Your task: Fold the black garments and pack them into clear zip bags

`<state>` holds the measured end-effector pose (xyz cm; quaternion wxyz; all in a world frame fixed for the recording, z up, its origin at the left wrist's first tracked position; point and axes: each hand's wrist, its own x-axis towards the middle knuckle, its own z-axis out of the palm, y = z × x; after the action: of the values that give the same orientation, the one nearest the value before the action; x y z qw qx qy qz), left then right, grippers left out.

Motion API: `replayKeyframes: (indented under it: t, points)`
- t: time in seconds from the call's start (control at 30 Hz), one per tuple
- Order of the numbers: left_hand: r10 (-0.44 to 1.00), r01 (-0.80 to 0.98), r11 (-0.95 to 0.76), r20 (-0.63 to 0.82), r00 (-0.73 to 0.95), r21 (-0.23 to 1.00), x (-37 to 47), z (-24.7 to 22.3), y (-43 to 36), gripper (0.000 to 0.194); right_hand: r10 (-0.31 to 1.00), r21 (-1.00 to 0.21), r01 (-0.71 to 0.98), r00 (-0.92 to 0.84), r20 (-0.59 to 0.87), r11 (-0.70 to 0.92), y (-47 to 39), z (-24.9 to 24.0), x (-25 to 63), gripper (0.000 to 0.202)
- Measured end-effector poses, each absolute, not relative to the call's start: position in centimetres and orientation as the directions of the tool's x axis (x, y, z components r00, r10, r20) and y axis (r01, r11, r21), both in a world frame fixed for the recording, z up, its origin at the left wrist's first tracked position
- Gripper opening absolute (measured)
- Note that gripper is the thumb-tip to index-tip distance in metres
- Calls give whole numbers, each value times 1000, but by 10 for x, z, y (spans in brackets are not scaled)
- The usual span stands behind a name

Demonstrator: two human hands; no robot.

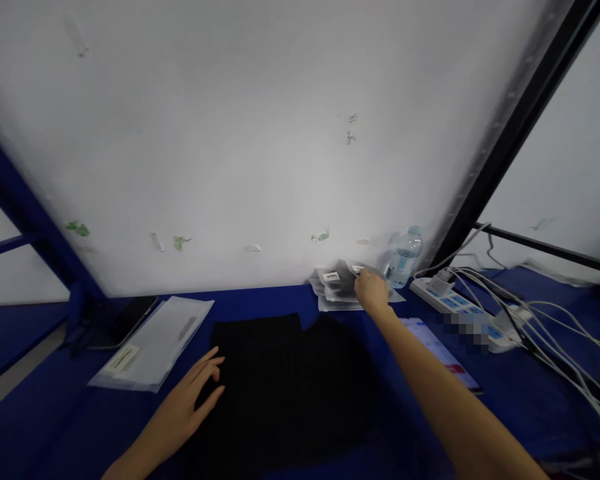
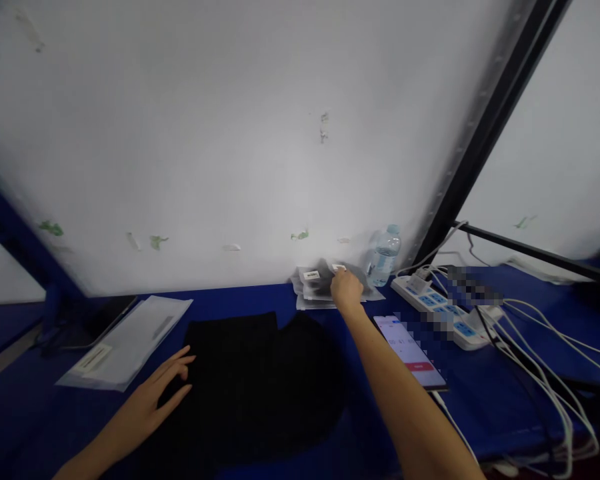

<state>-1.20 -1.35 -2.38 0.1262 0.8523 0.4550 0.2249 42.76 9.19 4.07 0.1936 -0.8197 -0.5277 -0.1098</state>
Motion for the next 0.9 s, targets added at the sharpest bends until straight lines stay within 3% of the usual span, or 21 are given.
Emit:
replayKeyframes:
  t: [0.27,0.43,0.77,0.9]
  points:
    - [840,713,-541,245,485,446,-11,-20,-15,7,863,-251,961,223,454,-116,73,30,409,34]
    - [847,711,-526,216,485,466,-12,-22,-14,7,932,-312,947,46,359,73,45,13,387,20]
    - [829,680,-554,237,507,480,-13,-18,-12,8,930,-565,798,13,368,212,30,8,383,16]
    - [776,668,-628,253,578,400,-14,-12,-9,15,916,-613,705,-136,377,357,0,4,389,19]
